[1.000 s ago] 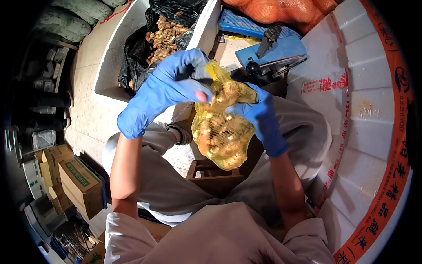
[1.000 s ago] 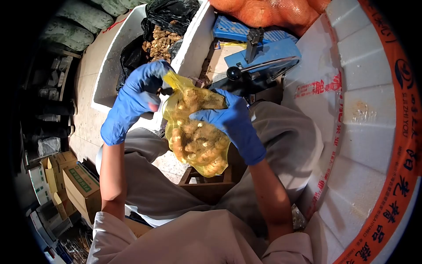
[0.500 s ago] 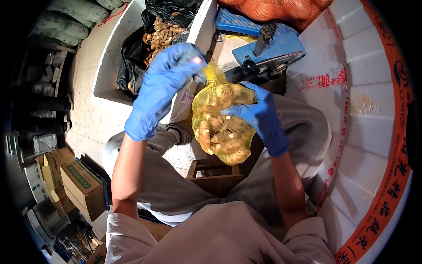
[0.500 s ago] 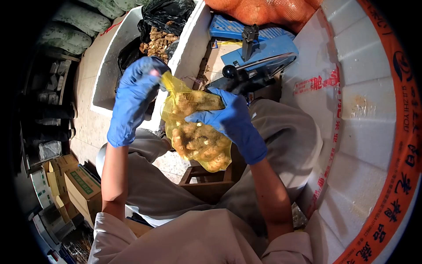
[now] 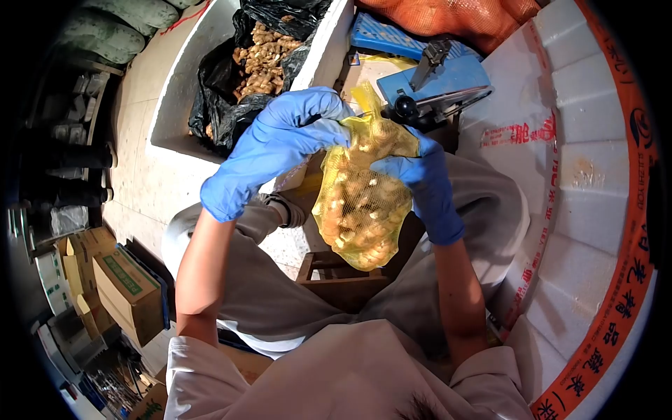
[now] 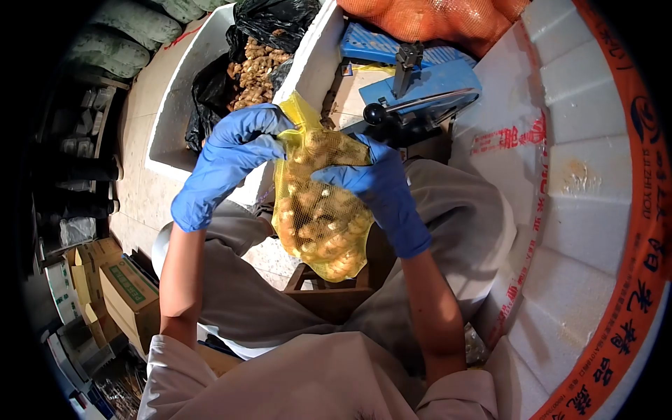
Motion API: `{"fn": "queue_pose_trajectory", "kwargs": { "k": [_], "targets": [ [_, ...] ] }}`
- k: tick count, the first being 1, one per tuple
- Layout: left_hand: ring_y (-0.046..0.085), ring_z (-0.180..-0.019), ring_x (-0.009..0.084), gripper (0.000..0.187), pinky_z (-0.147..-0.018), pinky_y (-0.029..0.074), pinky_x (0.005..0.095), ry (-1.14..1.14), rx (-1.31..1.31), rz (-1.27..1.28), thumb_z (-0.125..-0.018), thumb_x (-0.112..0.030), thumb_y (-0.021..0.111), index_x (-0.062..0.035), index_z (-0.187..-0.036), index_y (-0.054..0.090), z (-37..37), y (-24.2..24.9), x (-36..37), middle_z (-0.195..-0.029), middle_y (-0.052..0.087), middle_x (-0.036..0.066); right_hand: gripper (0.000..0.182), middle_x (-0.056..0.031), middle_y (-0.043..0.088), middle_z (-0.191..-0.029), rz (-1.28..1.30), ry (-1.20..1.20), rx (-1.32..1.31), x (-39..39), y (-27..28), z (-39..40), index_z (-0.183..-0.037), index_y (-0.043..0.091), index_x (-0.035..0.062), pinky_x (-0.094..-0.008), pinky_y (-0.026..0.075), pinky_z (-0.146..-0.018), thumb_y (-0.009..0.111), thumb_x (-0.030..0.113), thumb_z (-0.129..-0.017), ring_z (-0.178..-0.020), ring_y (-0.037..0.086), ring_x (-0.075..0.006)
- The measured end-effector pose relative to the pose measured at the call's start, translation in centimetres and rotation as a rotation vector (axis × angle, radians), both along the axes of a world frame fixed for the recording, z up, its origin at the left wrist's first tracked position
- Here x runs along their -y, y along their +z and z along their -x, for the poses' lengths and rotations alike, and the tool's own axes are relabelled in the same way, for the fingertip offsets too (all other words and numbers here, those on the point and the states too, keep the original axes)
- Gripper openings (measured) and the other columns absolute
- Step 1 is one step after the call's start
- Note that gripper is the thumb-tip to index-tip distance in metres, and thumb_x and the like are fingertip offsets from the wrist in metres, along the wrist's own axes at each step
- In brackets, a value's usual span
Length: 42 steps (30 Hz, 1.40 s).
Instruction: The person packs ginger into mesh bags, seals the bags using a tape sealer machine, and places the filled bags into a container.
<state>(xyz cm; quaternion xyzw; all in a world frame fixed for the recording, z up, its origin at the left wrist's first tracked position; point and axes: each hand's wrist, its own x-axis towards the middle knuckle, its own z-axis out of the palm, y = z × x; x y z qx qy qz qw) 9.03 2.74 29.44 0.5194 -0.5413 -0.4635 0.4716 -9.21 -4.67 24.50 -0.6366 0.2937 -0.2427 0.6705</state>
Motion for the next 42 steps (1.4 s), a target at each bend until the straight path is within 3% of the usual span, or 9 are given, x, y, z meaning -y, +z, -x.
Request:
{"fn": "queue_pose_trajectory", "kwargs": {
  "k": [5, 7, 18, 22, 24, 29, 32, 35, 42],
  "targets": [
    [0.049, -0.071, 0.0051, 0.012, -0.066, 0.04, 0.0183, 0.207, -0.17, -0.041, -0.074, -0.002, 0.059, 0.0, -0.085, 0.056, 0.7, -0.5, 0.0, -0.075, 0.055, 0.0, 0.032, -0.0047, 0.063, -0.078, 0.039, -0.018, 0.051, 0.4, -0.3, 0.1, -0.087, 0.061, -0.0003, -0.0239, 0.046, -0.062, 0.073, 0.013, -0.061, -0.067, 0.058, -0.0098],
    [0.05, -0.071, 0.0056, 0.012, -0.067, 0.041, 0.0186, 0.314, -0.229, -0.027, -0.074, -0.001, 0.059, 0.001, -0.085, 0.056, 1.1, -0.7, 0.1, -0.077, 0.057, 0.001, 0.033, -0.0043, 0.062, -0.08, 0.041, -0.01, 0.015, 0.3, 0.9, 0.2, -0.093, 0.058, -0.0014, -0.0231, 0.045, -0.064, 0.07, 0.007, -0.063, -0.07, 0.056, -0.0088],
    [0.047, -0.066, 0.0046, 0.006, -0.062, 0.041, 0.0185, 0.302, -0.188, 0.116, -0.074, -0.001, 0.059, 0.0004, -0.077, 0.053, 2.4, -1.0, 0.5, -0.073, 0.054, 0.0, 0.03, -0.0036, 0.06, -0.082, 0.019, 0.147, 0.0, -0.1, 1.0, 0.3, -0.098, 0.054, -0.0037, -0.0223, 0.045, -0.066, 0.061, 0.005, -0.07, -0.074, 0.054, -0.0078],
    [0.043, -0.062, 0.0048, 0.011, -0.056, 0.038, 0.0205, 0.282, 0.078, 0.121, -0.076, -0.008, 0.06, -0.0009, -0.074, 0.052, 1.9, -2.1, 1.0, -0.068, 0.05, -0.003, 0.025, -0.0041, 0.061, -0.079, -0.173, 0.03, 0.081, -0.8, 0.3, -0.3, -0.092, 0.057, -0.0026, -0.0218, 0.044, -0.062, 0.064, 0.006, -0.07, -0.068, 0.054, -0.0074],
    [0.04, -0.06, 0.0055, 0.017, -0.054, 0.036, 0.0204, 0.365, 0.572, 0.306, -0.078, -0.015, 0.059, -0.0008, -0.074, 0.05, 2.2, -2.4, 1.3, -0.067, 0.049, -0.004, 0.022, -0.0046, 0.062, -0.076, -0.26, -0.051, 0.11, -1.1, 0.1, -0.6, -0.087, 0.06, -0.0022, -0.0217, 0.044, -0.059, 0.067, 0.009, -0.069, -0.064, 0.053, -0.0063],
    [0.043, -0.066, 0.0025, 0.023, -0.059, 0.036, 0.0173, 0.407, -0.091, -0.145, -0.08, -0.025, 0.058, -0.0041, -0.088, 0.057, 1.6, -1.3, 0.7, -0.073, 0.053, -0.005, 0.023, -0.0035, 0.061, -0.077, -0.205, -0.169, 0.066, -0.3, 0.3, -0.1, -0.09, 0.059, -0.0015, -0.0208, 0.044, -0.06, 0.066, 0.008, -0.07, -0.066, 0.053, -0.0059],
    [0.049, -0.074, 0.0052, 0.027, -0.068, 0.04, 0.0187, 0.378, -0.109, -0.257, -0.077, -0.022, 0.062, -0.0032, -0.095, 0.055, -0.2, -1.9, 0.6, -0.082, 0.055, -0.003, 0.021, -0.0037, 0.062, -0.078, -0.204, -0.242, 0.1, 0.7, 0.8, 0.0, -0.088, 0.06, -0.0016, -0.0214, 0.044, -0.062, 0.066, 0.008, -0.07, -0.067, 0.053, -0.0064],
    [0.049, -0.072, 0.0051, 0.035, -0.067, 0.041, 0.0192, 0.091, -0.218, -0.054, -0.072, -0.027, 0.066, -0.004, -0.094, 0.053, 0.1, -2.0, 0.0, -0.081, 0.054, -0.003, 0.021, -0.0038, 0.062, -0.08, -0.153, -0.232, 0.071, 0.8, 0.8, 0.2, -0.087, 0.06, -0.0019, -0.0222, 0.044, -0.064, 0.065, 0.008, -0.07, -0.068, 0.054, -0.0073],
    [0.049, -0.07, 0.0061, 0.045, -0.065, 0.042, 0.0201, 0.061, 0.21, -0.275, -0.061, -0.026, 0.076, -0.0044, -0.089, 0.047, -1.3, -2.3, 0.2, -0.076, 0.051, -0.002, 0.024, -0.0039, 0.061, -0.082, -0.106, -0.308, 0.062, 0.8, 0.1, 0.4, -0.09, 0.06, -0.0019, -0.022, 0.044, -0.066, 0.065, 0.01, -0.07, -0.071, 0.055, -0.0081]
  ]
}}
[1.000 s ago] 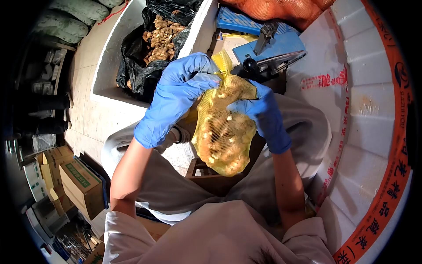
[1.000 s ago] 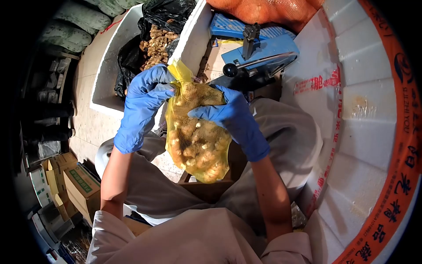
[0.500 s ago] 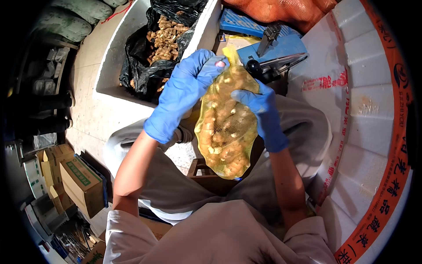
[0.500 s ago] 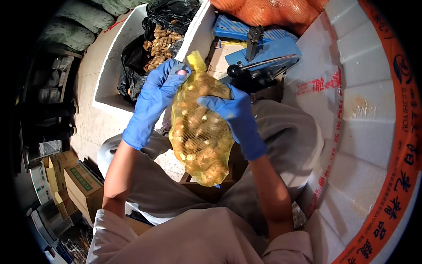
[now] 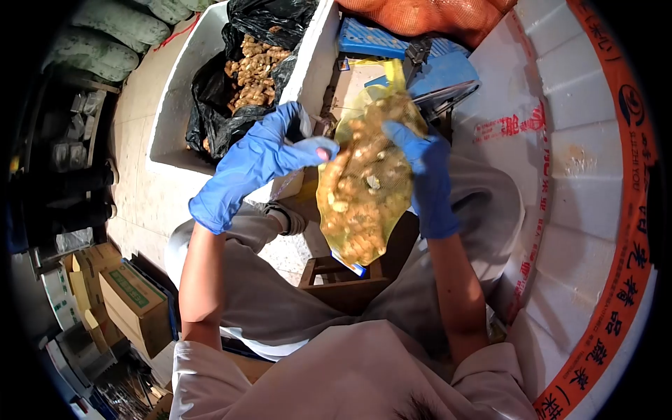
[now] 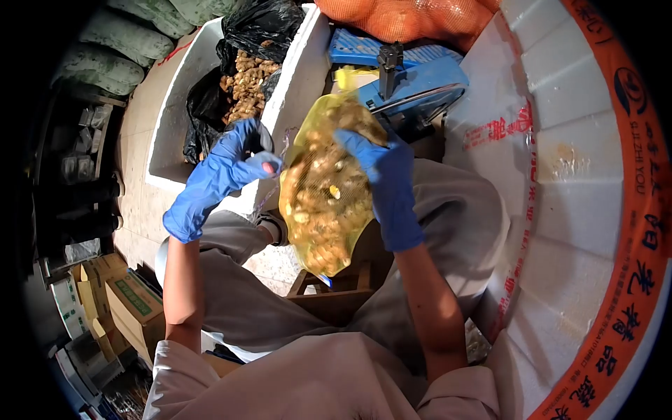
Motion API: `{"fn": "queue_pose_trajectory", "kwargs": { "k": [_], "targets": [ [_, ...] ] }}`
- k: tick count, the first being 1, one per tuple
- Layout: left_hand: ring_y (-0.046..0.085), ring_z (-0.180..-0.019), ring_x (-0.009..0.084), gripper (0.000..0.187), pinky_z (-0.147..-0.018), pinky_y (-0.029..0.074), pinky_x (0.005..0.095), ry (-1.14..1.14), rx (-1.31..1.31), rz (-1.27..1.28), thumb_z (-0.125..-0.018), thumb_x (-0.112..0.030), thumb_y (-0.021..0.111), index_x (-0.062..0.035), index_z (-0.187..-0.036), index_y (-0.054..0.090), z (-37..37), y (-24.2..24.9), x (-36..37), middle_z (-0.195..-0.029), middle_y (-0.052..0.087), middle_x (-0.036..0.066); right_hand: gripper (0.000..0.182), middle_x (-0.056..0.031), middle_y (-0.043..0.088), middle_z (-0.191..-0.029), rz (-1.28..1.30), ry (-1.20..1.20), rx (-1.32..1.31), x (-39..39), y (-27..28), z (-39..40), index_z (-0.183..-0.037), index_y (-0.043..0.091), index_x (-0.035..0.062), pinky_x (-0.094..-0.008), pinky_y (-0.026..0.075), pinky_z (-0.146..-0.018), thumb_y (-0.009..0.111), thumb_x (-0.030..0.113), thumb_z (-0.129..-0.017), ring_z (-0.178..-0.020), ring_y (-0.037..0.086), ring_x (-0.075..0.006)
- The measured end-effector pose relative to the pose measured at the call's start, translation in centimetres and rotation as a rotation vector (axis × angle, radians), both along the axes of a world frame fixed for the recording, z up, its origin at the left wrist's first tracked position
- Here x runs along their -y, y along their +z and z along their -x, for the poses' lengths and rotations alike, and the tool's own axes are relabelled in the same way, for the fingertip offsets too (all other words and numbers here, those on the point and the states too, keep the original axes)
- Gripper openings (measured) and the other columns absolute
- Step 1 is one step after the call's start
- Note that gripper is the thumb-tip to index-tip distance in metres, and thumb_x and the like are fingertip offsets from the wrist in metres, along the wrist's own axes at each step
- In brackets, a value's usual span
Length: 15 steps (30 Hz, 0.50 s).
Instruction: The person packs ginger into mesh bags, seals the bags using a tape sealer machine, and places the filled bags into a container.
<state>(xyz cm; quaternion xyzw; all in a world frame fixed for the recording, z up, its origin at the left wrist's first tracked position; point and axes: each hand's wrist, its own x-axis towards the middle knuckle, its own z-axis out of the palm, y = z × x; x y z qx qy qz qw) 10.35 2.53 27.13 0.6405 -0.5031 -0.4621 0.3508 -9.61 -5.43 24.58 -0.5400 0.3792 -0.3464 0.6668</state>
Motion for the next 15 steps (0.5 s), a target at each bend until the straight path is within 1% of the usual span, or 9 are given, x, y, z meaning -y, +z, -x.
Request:
{"fn": "queue_pose_trajectory", "kwargs": {
  "k": [2, 3, 4, 6, 7, 9, 12, 14, 15],
  "targets": [
    [0.053, -0.075, 0.0092, 0.032, -0.068, 0.044, 0.0233, -0.012, -0.399, -0.24, -0.066, -0.02, 0.072, -0.0047, -0.081, 0.048, 1.0, 0.0, -0.5, -0.085, 0.055, 0.002, 0.024, -0.0027, 0.061, -0.084, -0.175, -0.227, 0.149, 0.4, -0.4, -0.2, -0.092, 0.06, -0.0011, -0.0215, 0.043, -0.067, 0.065, 0.01, -0.071, -0.072, 0.055, -0.0085],
    [0.056, -0.078, 0.0114, 0.035, -0.069, 0.045, 0.0264, -0.05, -0.422, -0.166, -0.067, -0.024, 0.071, -0.0027, -0.084, 0.049, 1.7, -1.8, -0.7, -0.083, 0.056, 0.003, 0.026, -0.0018, 0.06, -0.086, -0.216, -0.279, 0.144, 0.4, 0.2, -0.4, -0.094, 0.06, -0.0004, -0.0211, 0.043, -0.068, 0.065, 0.009, -0.07, -0.074, 0.054, -0.0084],
    [0.058, -0.073, 0.017, 0.041, -0.069, 0.045, 0.027, -0.034, 0.022, 0.02, -0.069, -0.031, 0.068, 0.0001, -0.089, 0.049, 4.0, 1.2, -0.7, -0.076, 0.058, 0.005, 0.026, -0.0018, 0.06, -0.086, -0.216, -0.282, 0.143, 0.5, 0.1, -0.4, -0.094, 0.06, -0.0004, -0.0211, 0.043, -0.068, 0.065, 0.009, -0.07, -0.074, 0.054, -0.0084],
    [0.054, -0.06, 0.0209, 0.048, -0.062, 0.044, 0.0277, 0.128, 0.381, 0.166, -0.07, -0.038, 0.065, 0.0024, -0.091, 0.05, 5.0, -2.5, -0.4, -0.068, 0.056, 0.009, 0.029, -0.0022, 0.06, -0.086, -0.155, -0.308, 0.072, 0.6, -0.4, -0.3, -0.094, 0.06, -0.0006, -0.0207, 0.043, -0.068, 0.068, 0.009, -0.068, -0.073, 0.054, -0.0075],
    [0.054, -0.06, 0.0209, 0.048, -0.062, 0.044, 0.0277, 0.133, 0.381, 0.162, -0.07, -0.038, 0.065, 0.0024, -0.091, 0.05, 4.8, -2.8, -0.4, -0.068, 0.056, 0.009, 0.029, -0.0022, 0.06, -0.086, -0.157, -0.303, 0.071, 0.5, -0.5, -0.3, -0.094, 0.06, -0.0006, -0.0207, 0.043, -0.068, 0.068, 0.009, -0.068, -0.073, 0.054, -0.0075],
    [0.047, -0.055, 0.0219, 0.049, -0.055, 0.041, 0.0308, 0.074, 0.352, -0.194, -0.07, -0.043, 0.062, 0.0027, -0.085, 0.052, 4.4, -2.1, -0.1, -0.066, 0.054, 0.012, 0.033, -0.0035, 0.059, -0.089, -0.018, -0.236, -0.056, 0.3, -0.6, -0.3, -0.1, 0.055, -0.0024, -0.0209, 0.043, -0.066, 0.064, 0.012, -0.072, -0.073, 0.054, -0.0084],
    [0.045, -0.053, 0.0202, 0.045, -0.05, 0.038, 0.0316, 0.149, 0.365, -0.098, -0.07, -0.04, 0.064, 0.0027, -0.078, 0.052, 4.5, -2.3, -0.2, -0.065, 0.051, 0.011, 0.032, -0.0019, 0.06, -0.087, -0.137, -0.289, 0.088, 0.4, -0.7, -0.5, -0.094, 0.059, -0.0011, -0.0196, 0.042, -0.067, 0.07, 0.01, -0.065, -0.072, 0.053, -0.0061],
    [0.043, -0.054, 0.015, 0.036, -0.051, 0.038, 0.0264, 0.163, 0.4, -0.04, -0.071, -0.032, 0.065, 0.0009, -0.078, 0.052, 4.4, -2.8, -0.1, -0.063, 0.05, 0.006, 0.033, -0.0013, 0.06, -0.085, -0.101, -0.346, 0.069, 0.9, -1.0, -0.4, -0.096, 0.058, -0.0009, -0.0191, 0.042, -0.064, 0.069, 0.011, -0.067, -0.07, 0.053, -0.006],
    [0.042, -0.055, 0.0121, 0.03, -0.052, 0.037, 0.0236, 0.209, 0.116, 0.039, -0.073, -0.027, 0.065, -0.0004, -0.079, 0.052, 4.6, -2.6, -0.1, -0.065, 0.05, 0.003, 0.034, -0.0007, 0.059, -0.084, -0.067, -0.401, 0.047, 1.1, -1.3, -0.2, -0.098, 0.057, -0.0006, -0.0187, 0.042, -0.062, 0.068, 0.012, -0.068, -0.068, 0.053, -0.0059]
  ]
}}
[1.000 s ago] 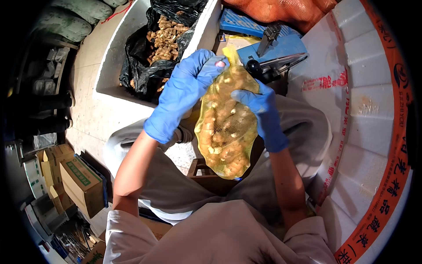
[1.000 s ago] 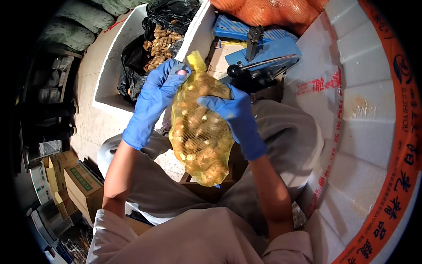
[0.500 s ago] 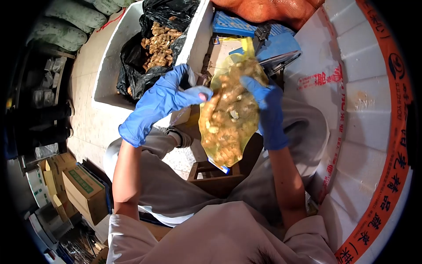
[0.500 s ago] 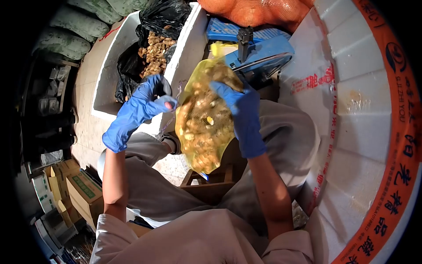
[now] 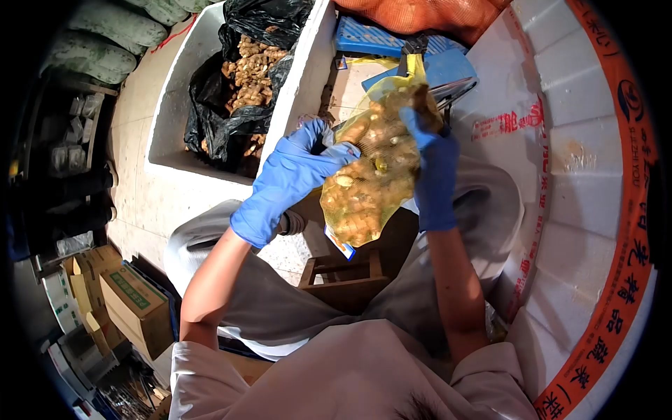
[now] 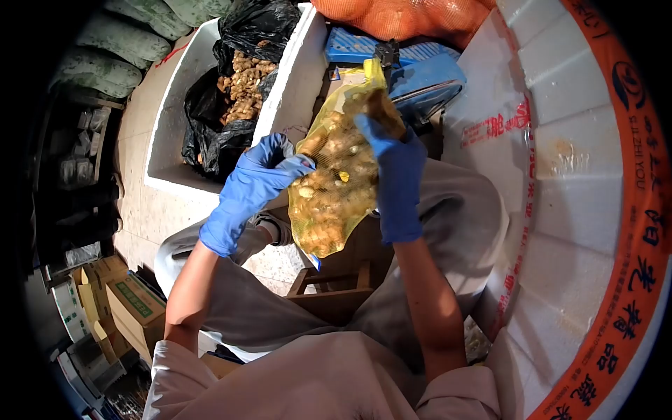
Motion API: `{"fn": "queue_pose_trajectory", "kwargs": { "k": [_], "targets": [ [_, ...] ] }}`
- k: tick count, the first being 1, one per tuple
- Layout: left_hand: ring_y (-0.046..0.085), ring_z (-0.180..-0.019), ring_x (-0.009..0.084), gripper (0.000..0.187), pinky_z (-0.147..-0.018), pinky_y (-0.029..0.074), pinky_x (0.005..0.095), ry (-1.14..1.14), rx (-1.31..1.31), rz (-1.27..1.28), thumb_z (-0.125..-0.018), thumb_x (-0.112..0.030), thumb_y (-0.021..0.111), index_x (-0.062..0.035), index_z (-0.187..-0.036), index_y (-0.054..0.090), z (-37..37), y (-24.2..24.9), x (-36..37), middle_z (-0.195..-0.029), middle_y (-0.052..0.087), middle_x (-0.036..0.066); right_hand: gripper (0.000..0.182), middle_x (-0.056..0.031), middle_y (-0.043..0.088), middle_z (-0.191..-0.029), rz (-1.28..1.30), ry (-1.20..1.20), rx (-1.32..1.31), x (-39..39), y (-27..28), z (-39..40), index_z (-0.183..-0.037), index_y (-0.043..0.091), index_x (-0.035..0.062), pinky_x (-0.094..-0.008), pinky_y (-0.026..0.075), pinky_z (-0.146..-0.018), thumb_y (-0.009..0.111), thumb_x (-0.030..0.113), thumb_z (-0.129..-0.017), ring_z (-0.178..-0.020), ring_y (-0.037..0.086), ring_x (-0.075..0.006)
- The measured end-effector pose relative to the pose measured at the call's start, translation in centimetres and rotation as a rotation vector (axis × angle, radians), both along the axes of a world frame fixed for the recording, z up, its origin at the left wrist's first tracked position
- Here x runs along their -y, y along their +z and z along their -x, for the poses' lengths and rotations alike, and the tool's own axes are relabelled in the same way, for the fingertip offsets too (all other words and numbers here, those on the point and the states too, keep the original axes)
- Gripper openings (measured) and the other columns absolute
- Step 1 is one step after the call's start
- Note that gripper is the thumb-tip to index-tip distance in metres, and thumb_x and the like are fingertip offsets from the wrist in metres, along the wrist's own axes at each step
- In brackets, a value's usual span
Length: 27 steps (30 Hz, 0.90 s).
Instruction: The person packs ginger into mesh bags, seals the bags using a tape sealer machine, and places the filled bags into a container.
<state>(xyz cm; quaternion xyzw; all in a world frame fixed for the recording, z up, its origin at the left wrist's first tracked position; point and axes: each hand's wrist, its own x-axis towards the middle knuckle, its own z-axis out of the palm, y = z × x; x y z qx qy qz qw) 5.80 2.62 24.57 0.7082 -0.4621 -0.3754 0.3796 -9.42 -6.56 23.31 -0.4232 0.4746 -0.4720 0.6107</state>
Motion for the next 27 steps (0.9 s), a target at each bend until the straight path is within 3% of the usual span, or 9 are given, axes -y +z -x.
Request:
{"fn": "queue_pose_trajectory", "kwargs": {
  "k": [2, 5, 9, 13, 16, 19, 21, 23, 27],
  "targets": [
    [0.051, -0.073, 0.0048, 0.015, -0.066, 0.041, 0.0167, 0.096, -0.429, 0.012, -0.077, -0.01, 0.06, -0.0033, -0.089, 0.054, -0.2, 1.1, -0.1, -0.08, 0.056, -0.001, 0.034, -0.0004, 0.058, -0.083, -0.081, 0.017, 0.115, 0.6, -1.2, 1.4, -0.099, 0.056, 0.0001, -0.0186, 0.043, -0.059, 0.066, 0.015, -0.07, -0.066, 0.053, -0.0063],
    [0.051, -0.078, 0.0057, 0.019, -0.07, 0.041, 0.0171, 0.093, -0.768, 0.072, -0.078, -0.007, 0.058, -0.0017, -0.095, 0.053, -0.8, 2.1, 0.0, -0.087, 0.057, 0.001, 0.033, -0.0004, 0.057, -0.081, -0.216, 0.035, 0.238, 0.7, -0.3, 1.9, -0.1, 0.054, 0.0013, -0.0184, 0.043, -0.055, 0.062, 0.02, -0.075, -0.063, 0.053, -0.0072],
    [0.05, -0.076, 0.0063, 0.025, -0.072, 0.041, 0.0189, -0.077, -0.538, 0.148, -0.071, -0.002, 0.063, -0.003, -0.094, 0.053, -1.0, 3.1, 0.0, -0.086, 0.055, 0.0, 0.029, -0.0018, 0.057, -0.082, -0.211, 0.098, 0.541, 0.1, 0.4, 1.1, -0.097, 0.054, 0.0025, -0.0189, 0.044, -0.054, 0.059, 0.023, -0.077, -0.064, 0.054, -0.008],
    [0.051, -0.077, 0.0062, 0.019, -0.073, 0.042, 0.0195, -0.107, -0.593, 0.215, -0.072, -0.003, 0.063, -0.004, -0.088, 0.053, -1.6, 4.3, -0.2, -0.082, 0.055, 0.0, 0.03, -0.0026, 0.057, -0.084, -0.187, 0.12, 0.54, -0.2, 0.4, 0.8, -0.099, 0.053, 0.0009, -0.0199, 0.046, -0.055, 0.058, 0.022, -0.078, -0.065, 0.055, -0.0086],
    [0.051, -0.067, 0.0057, 0.017, -0.066, 0.043, 0.0186, 0.147, -0.641, 0.276, -0.075, -0.008, 0.061, -0.0051, -0.091, 0.055, -4.4, 3.9, 0.6, -0.079, 0.057, -0.001, 0.03, -0.0018, 0.058, -0.082, -0.148, 0.132, 0.548, -0.3, 0.3, 1.1, -0.098, 0.055, 0.0009, -0.0201, 0.046, -0.055, 0.061, 0.019, -0.075, -0.064, 0.056, -0.009],
    [0.051, -0.067, 0.0058, 0.017, -0.065, 0.043, 0.0179, 0.246, -0.546, 0.315, -0.075, -0.009, 0.062, -0.0045, -0.09, 0.056, -5.3, 4.4, 0.3, -0.081, 0.057, 0.0, 0.028, -0.0024, 0.061, -0.077, -0.234, 0.433, 0.374, -0.6, 0.5, 1.6, -0.094, 0.059, 0.0006, -0.0195, 0.046, -0.057, 0.066, 0.015, -0.071, -0.063, 0.057, -0.0093],
    [0.051, -0.069, 0.0058, 0.017, -0.066, 0.042, 0.0178, 0.212, -0.447, 0.312, -0.074, -0.01, 0.062, -0.004, -0.089, 0.057, -5.3, 4.7, 0.4, -0.082, 0.058, 0.0, 0.033, -0.0039, 0.06, -0.085, 0.151, 0.574, -0.137, -1.6, 1.3, 0.9, -0.102, 0.053, -0.0015, -0.0223, 0.045, -0.065, 0.057, 0.009, -0.071, -0.066, 0.056, -0.0103],
    [0.051, -0.074, 0.0062, 0.021, -0.071, 0.042, 0.0193, -0.034, -0.328, 0.45, -0.073, -0.012, 0.064, -0.0031, -0.091, 0.058, -4.5, 5.0, 0.5, -0.084, 0.058, 0.0, 0.029, -0.0045, 0.06, -0.085, 0.195, 0.599, -0.137, -1.8, 2.6, 0.4, -0.095, 0.056, -0.003, -0.0222, 0.045, -0.066, 0.061, 0.006, -0.068, -0.068, 0.056, -0.0094],
    [0.051, -0.084, 0.0078, 0.031, -0.078, 0.041, 0.0221, -0.112, -0.532, 0.401, -0.068, -0.014, 0.069, -0.0021, -0.095, 0.057, -3.2, 5.5, 0.2, -0.087, 0.058, 0.001, 0.035, -0.0046, 0.061, -0.078, 0.269, 0.633, -0.13, -2.4, 1.4, -0.1, -0.088, 0.057, -0.0019, -0.0226, 0.046, -0.064, 0.072, 0.012, -0.059, -0.067, 0.056, -0.0082]
  ]
}}
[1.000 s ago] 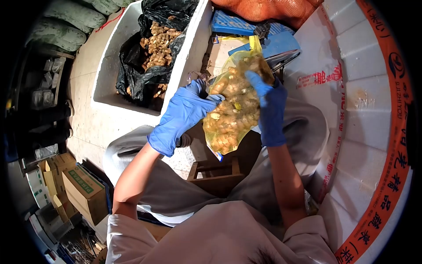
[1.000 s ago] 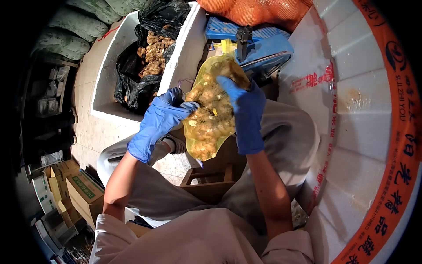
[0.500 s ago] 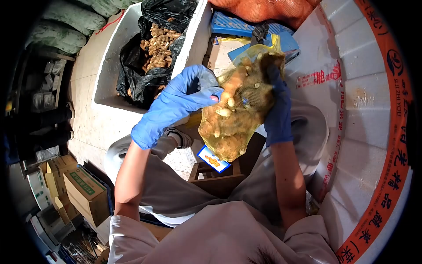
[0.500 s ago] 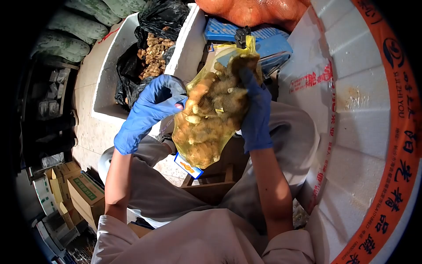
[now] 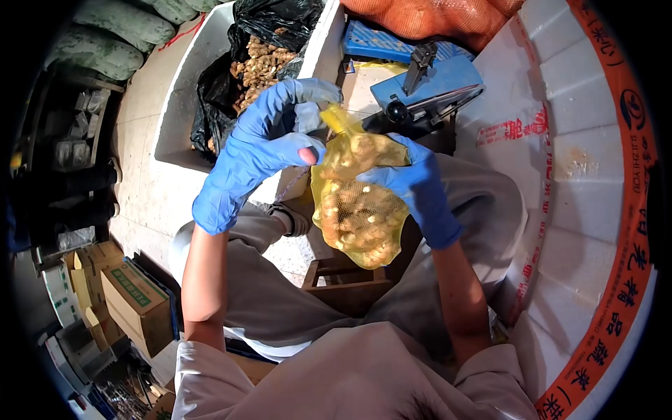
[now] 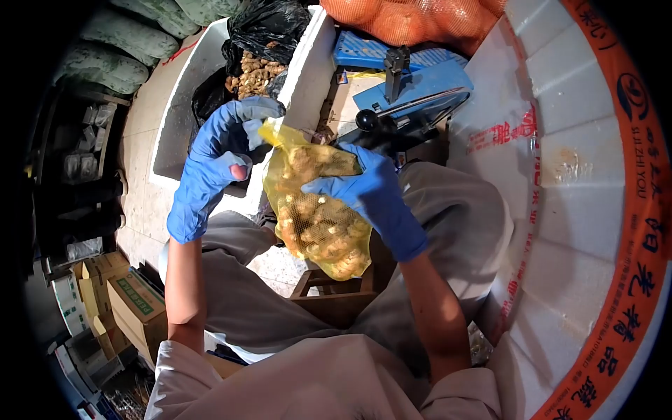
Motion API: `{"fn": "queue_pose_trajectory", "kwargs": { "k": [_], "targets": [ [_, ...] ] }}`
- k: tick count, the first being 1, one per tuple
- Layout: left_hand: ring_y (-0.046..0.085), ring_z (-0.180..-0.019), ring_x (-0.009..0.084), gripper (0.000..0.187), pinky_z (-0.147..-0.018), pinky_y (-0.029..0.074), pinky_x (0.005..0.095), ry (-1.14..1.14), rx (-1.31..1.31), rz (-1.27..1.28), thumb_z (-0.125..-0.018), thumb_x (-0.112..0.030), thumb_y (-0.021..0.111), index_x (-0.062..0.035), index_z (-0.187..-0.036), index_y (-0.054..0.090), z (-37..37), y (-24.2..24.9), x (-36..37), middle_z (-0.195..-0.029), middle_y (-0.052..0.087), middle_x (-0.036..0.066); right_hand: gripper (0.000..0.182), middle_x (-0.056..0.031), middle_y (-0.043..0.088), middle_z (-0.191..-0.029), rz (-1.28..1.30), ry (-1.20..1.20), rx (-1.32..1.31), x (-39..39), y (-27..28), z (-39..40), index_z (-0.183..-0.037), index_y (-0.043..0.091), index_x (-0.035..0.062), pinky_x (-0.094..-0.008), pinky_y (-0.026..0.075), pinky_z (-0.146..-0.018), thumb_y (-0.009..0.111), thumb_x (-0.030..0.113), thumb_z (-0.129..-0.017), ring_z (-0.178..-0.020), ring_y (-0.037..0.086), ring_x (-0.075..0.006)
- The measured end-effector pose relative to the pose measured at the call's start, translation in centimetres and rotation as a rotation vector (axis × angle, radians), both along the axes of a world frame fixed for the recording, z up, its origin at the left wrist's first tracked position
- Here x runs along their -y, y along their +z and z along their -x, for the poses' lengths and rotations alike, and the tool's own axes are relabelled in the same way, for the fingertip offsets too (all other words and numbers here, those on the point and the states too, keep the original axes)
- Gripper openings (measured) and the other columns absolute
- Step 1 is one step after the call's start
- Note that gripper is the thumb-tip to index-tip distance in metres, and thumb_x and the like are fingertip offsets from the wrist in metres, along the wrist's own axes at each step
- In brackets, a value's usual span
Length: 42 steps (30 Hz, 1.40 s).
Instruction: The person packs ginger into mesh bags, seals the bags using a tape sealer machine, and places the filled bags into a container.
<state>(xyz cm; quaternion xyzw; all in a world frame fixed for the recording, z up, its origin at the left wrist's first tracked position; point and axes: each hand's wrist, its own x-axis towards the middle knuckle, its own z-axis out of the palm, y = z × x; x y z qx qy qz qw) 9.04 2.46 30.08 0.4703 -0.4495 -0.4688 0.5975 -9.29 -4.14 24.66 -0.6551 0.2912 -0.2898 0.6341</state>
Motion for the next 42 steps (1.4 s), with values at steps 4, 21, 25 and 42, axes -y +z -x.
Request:
{"fn": "queue_pose_trajectory", "kwargs": {
  "k": [4, 21, 25, 42],
  "targets": [
    [0.052, -0.082, 0.0092, 0.033, -0.07, 0.042, 0.0216, -0.058, 0.267, -0.19, -0.065, -0.023, 0.071, -0.0027, -0.088, 0.058, -0.4, 0.9, -0.5, -0.089, 0.057, 0.004, 0.043, -0.0059, 0.061, -0.07, 0.343, -0.092, -0.036, -0.5, -2.6, -0.8, -0.084, 0.059, -0.0009, -0.0235, 0.048, -0.059, 0.079, 0.021, -0.053, -0.06, 0.057, -0.0107],
    [0.051, -0.067, 0.0296, 0.014, -0.059, 0.043, 0.0348, -0.034, 1.249, 0.182, -0.069, -0.007, 0.056, -0.004, -0.082, 0.051, -1.5, -0.6, -0.7, -0.074, 0.052, 0.01, 0.04, -0.0076, 0.06, -0.065, 0.346, -0.158, 0.085, -1.2, -3.9, -1.1, -0.089, 0.059, 0.0012, -0.026, 0.048, -0.051, 0.074, 0.023, -0.06, -0.054, 0.059, -0.017],
    [0.046, -0.061, 0.0252, 0.011, -0.059, 0.039, 0.0313, 0.107, 0.997, 0.004, -0.08, -0.013, 0.051, -0.0027, -0.075, 0.05, 1.1, -2.2, -1.2, -0.064, 0.047, 0.009, 0.051, -0.0112, 0.058, -0.088, 0.643, -0.32, -0.42, -5.3, -0.8, -1.2, -0.108, 0.05, 0.0056, -0.0301, 0.047, -0.066, 0.07, 0.025, -0.065, -0.076, 0.057, -0.0235],
    [0.046, -0.055, 0.0078, 0.011, -0.049, 0.036, 0.02, 0.043, 0.107, -0.167, -0.075, -0.006, 0.057, -0.0007, -0.084, 0.052, 1.7, 0.1, -3.6, -0.07, 0.051, 0.003, 0.078, -0.0094, 0.046, -0.115, 0.369, -0.044, 0.103, -2.1, -0.2, -1.5, -0.115, 0.044, 0.005, -0.0319, 0.033, -0.091, 0.079, 0.024, -0.047, -0.106, 0.043, -0.0236]
  ]
}}
